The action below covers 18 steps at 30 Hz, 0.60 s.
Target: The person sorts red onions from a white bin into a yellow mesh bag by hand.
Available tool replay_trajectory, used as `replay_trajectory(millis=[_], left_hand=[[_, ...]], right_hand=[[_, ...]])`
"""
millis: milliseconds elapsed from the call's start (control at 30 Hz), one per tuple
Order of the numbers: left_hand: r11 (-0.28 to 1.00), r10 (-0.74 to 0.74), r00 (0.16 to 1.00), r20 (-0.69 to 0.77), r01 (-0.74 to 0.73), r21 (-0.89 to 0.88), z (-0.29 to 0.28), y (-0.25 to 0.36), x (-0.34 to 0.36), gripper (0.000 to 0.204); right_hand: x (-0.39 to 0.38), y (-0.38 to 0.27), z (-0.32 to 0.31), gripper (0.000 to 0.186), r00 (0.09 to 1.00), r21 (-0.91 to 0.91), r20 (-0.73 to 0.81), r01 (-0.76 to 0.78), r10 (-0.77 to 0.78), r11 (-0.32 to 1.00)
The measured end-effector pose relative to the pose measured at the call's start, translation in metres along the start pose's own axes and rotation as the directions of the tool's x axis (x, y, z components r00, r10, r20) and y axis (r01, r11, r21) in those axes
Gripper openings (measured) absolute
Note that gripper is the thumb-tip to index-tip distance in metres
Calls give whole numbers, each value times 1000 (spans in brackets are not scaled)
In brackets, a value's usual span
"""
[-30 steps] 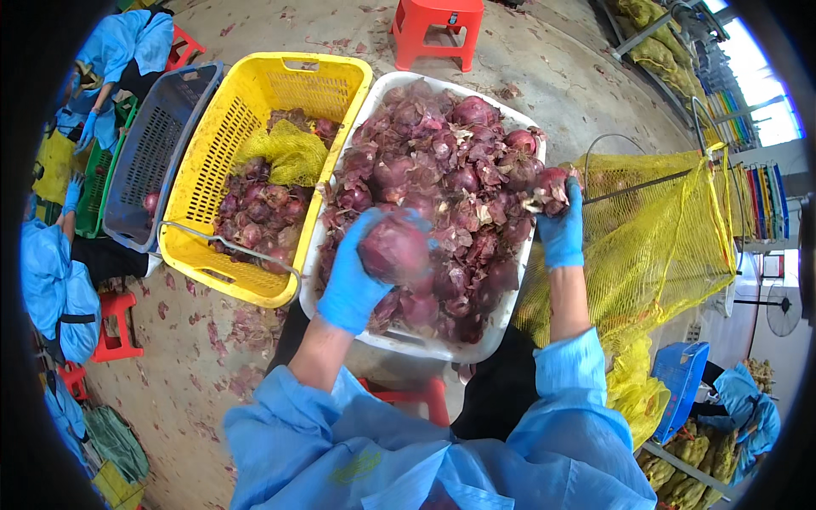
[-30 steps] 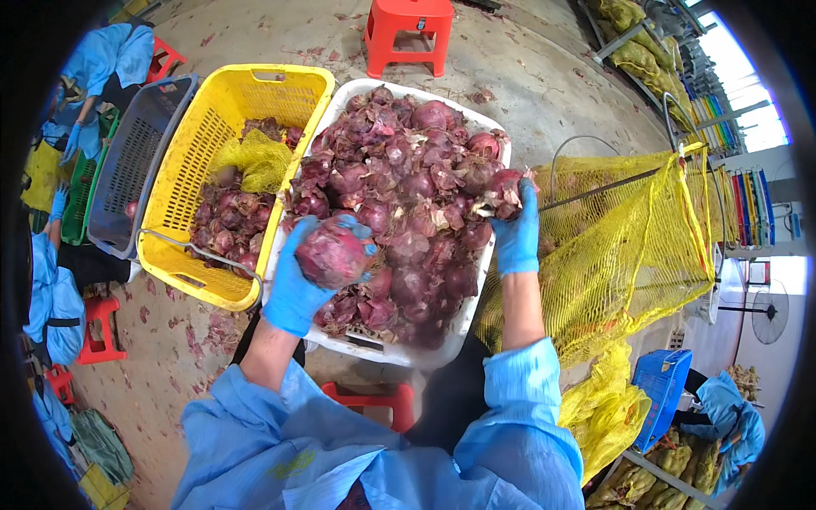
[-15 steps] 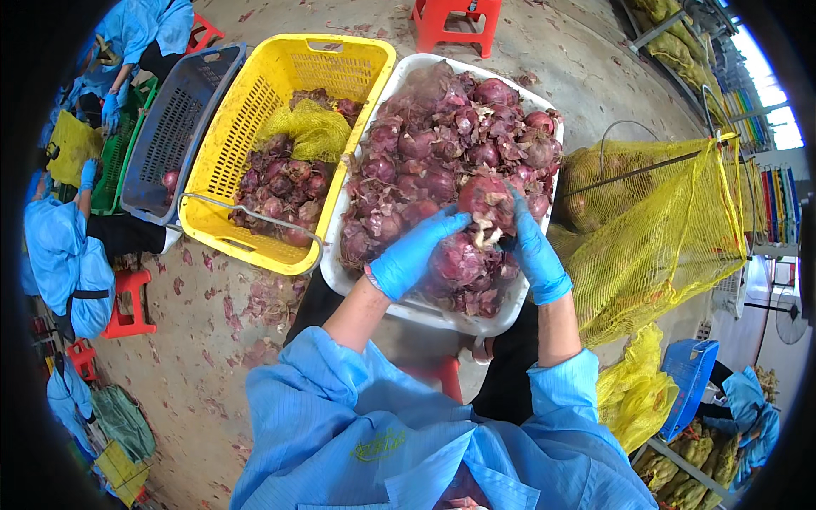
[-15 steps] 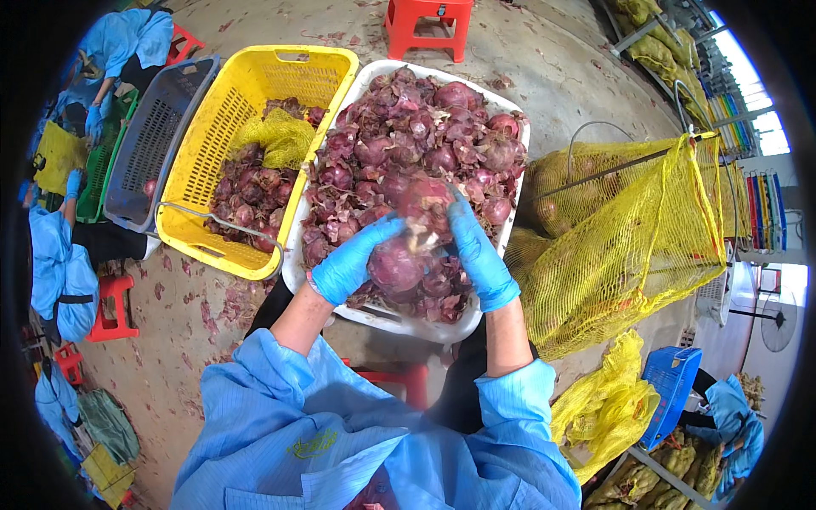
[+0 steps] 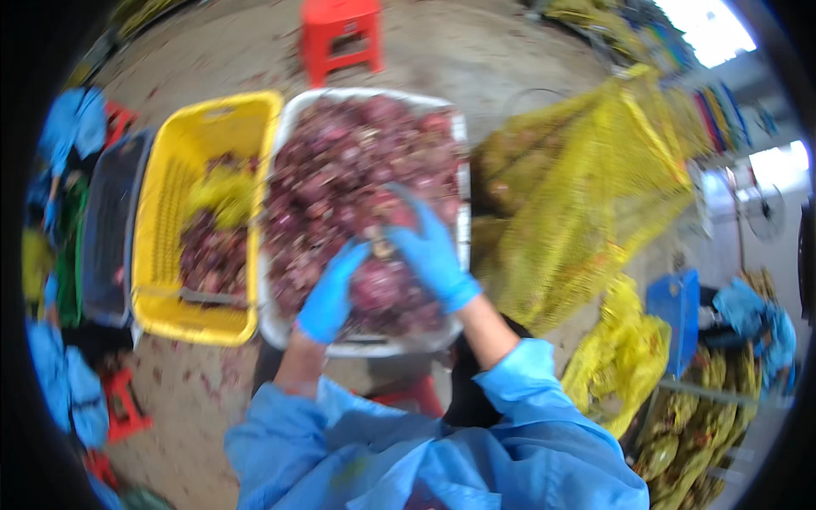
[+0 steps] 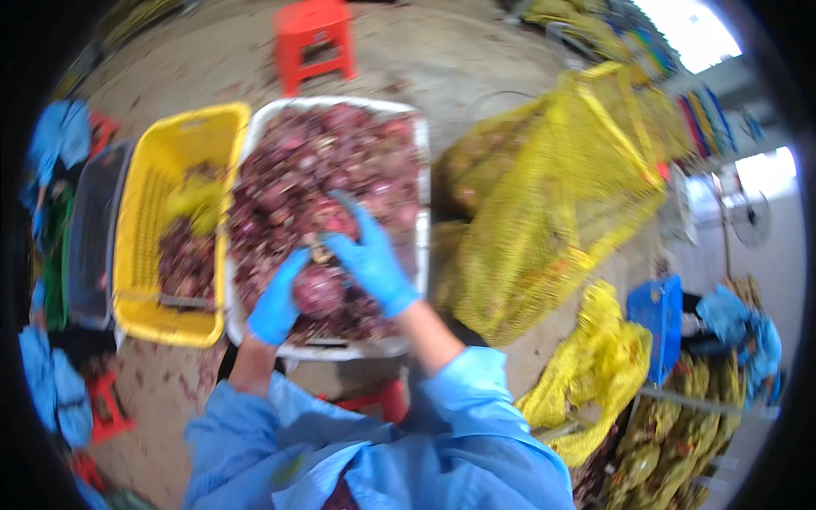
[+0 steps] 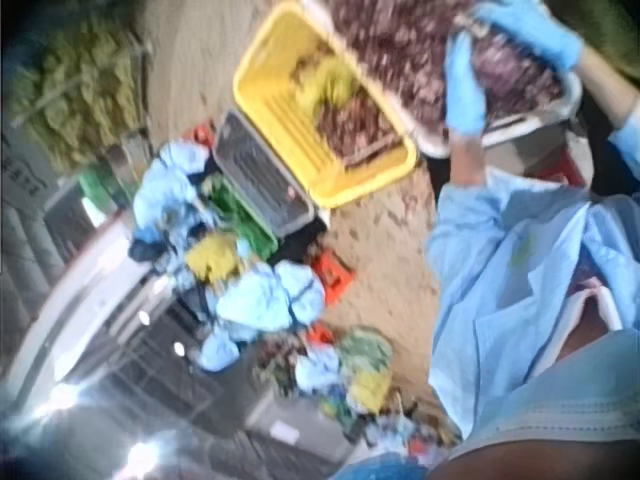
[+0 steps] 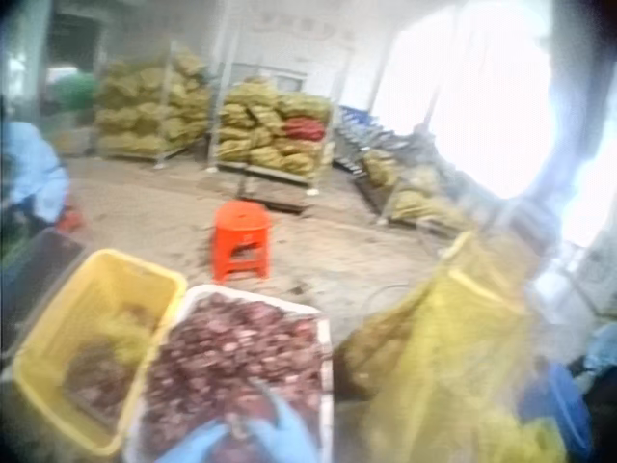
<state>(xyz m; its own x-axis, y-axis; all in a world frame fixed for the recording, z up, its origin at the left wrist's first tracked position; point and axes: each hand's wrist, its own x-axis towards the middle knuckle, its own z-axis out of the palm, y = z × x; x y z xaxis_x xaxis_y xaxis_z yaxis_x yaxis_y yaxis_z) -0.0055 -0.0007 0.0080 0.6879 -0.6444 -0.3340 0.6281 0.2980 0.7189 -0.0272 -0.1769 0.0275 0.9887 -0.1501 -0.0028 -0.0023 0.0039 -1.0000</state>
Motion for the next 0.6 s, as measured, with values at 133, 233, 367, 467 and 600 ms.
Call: replay_trajectory(millis=[133, 233, 367, 467, 600], left_hand=[[891, -71, 961, 268, 181, -415, -19, -16, 20, 59], [790, -137, 980, 141, 194, -581, -8, -4, 19, 60], [770, -117, 983, 142, 180, -612, -20, -8, 16, 61], [831, -79, 990, 118, 131, -541, -8, -15, 15, 57], [857, -34, 999, 6, 32, -514, -29, -11, 12, 46]], right_hand=[[0, -18, -31, 56, 949, 625, -169, -106, 267, 773], [-5, -97, -90, 71, 902, 498, -415, 115, 119, 860], [24, -167, -215, 55, 740, 129, -550, 533, -387, 836], [34, -217, -316, 54, 797, 182, -568, 368, -208, 912], [43, -184, -267, 43, 717, -73, -672, 188, -188, 979]])
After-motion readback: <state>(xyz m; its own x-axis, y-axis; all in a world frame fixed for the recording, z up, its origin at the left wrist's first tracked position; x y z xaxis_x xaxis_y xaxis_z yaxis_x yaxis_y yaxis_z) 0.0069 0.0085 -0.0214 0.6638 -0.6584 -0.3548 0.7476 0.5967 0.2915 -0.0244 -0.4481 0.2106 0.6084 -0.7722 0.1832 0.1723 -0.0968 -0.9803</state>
